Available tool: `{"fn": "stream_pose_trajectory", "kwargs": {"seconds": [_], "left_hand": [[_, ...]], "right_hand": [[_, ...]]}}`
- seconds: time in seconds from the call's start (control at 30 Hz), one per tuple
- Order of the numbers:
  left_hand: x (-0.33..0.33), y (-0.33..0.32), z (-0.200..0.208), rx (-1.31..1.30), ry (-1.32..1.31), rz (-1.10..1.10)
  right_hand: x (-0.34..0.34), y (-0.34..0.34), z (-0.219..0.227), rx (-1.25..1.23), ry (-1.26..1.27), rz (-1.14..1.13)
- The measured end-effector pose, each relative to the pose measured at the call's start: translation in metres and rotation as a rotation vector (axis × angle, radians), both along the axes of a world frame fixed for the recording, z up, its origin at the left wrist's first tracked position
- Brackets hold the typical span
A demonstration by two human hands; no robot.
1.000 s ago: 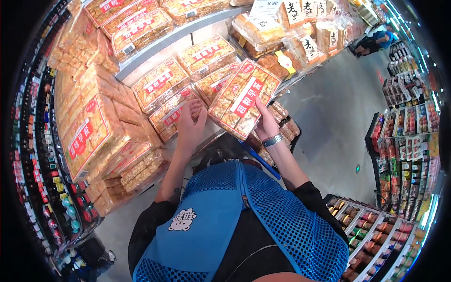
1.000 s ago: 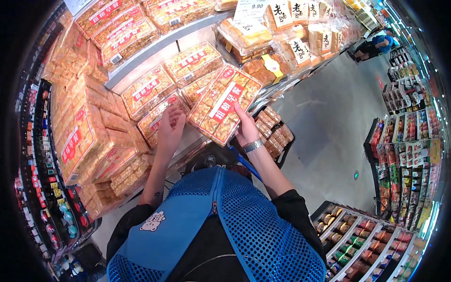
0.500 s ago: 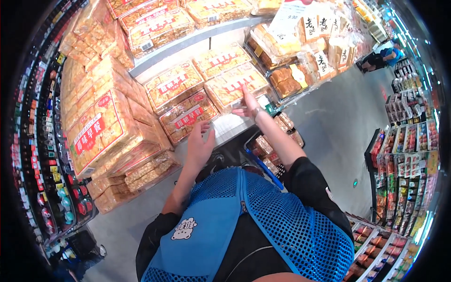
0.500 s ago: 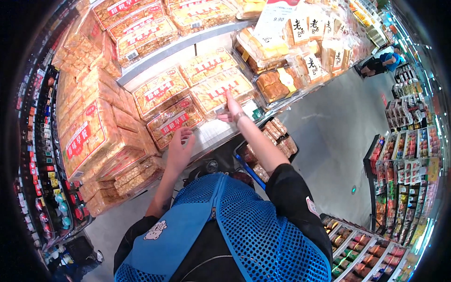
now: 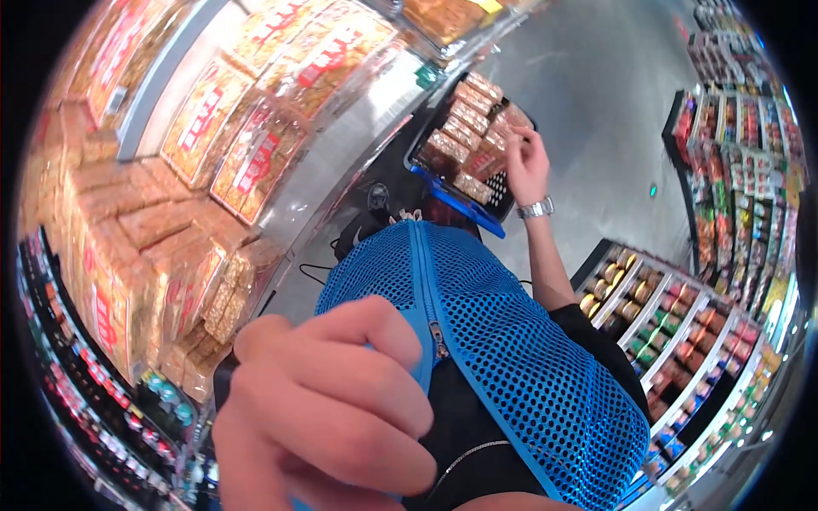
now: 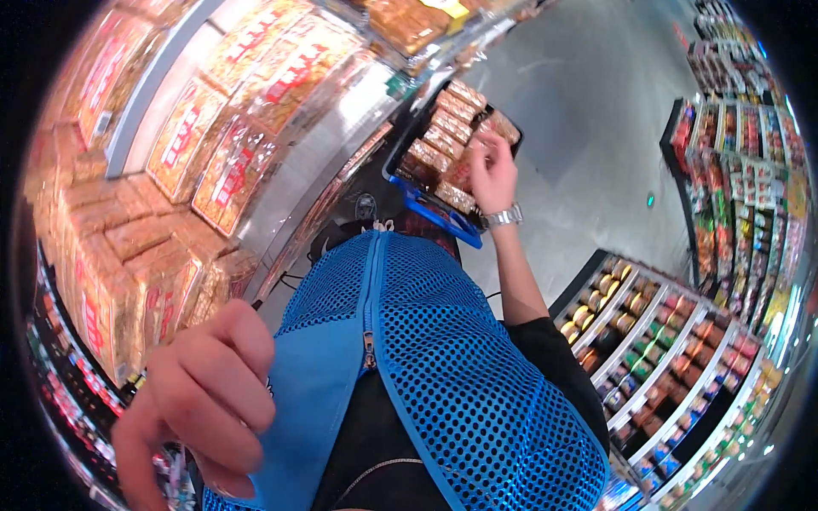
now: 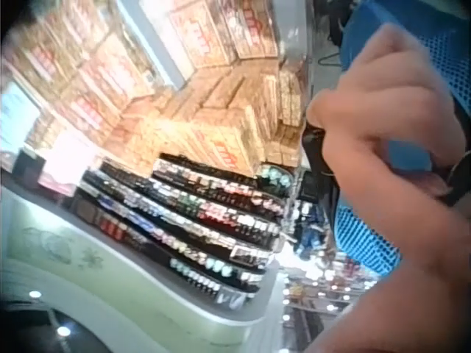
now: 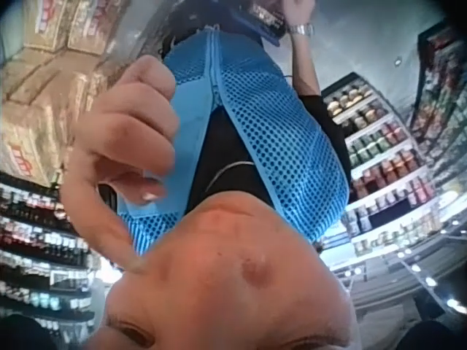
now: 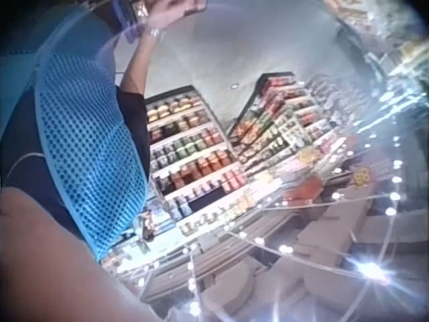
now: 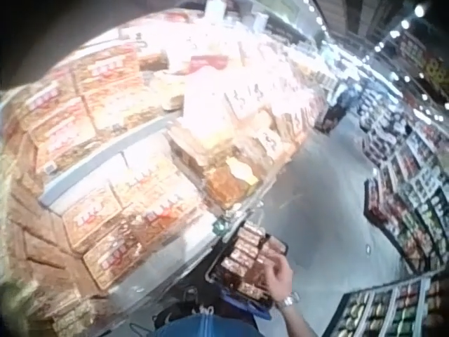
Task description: Picking packaged food from a shelf, scanning them with a handheld scanner, and placing them into a shopping basket.
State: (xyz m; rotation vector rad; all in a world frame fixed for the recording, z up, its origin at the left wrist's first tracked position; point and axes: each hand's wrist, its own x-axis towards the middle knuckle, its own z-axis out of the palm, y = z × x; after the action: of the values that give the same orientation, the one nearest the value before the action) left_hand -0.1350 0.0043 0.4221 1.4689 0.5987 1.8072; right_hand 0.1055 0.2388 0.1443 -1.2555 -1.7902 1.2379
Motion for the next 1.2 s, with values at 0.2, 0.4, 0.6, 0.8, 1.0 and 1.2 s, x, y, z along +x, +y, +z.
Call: {"fn": "stream_pose_trajectory", "kwargs": {"seconds": [0.2, 0.4, 0.6, 0.8, 1.0, 1.2], "left_hand": [[0.059, 0.074, 0.0, -0.127, -0.002, -0.18], [0.106, 0.146, -0.055, -0.111, -0.167, -0.249], [0.137, 0.188, -0.096, -0.507, -0.18, -0.075], [0.116, 0.189, -0.139, -0.858, -0.257, -0.047], [0.102, 0.16, -0.176, -0.881, -0.387, 0.172], [0.098, 0.132, -0.17, -1.183, -0.172, 0.285]], "right_hand": [[0.123, 0.014, -0.097, -0.213, -0.292, -0.216], [0.137, 0.026, -0.226, -0.186, -0.691, 0.163], [0.117, 0.039, -0.369, -0.154, -0.985, 0.549], [0.113, 0.043, -0.439, -0.136, -0.999, 0.822], [0.174, 0.071, -0.446, -0.051, -0.903, 1.145], [0.191, 0.09, -0.225, -0.707, -0.38, 0.577]]}}
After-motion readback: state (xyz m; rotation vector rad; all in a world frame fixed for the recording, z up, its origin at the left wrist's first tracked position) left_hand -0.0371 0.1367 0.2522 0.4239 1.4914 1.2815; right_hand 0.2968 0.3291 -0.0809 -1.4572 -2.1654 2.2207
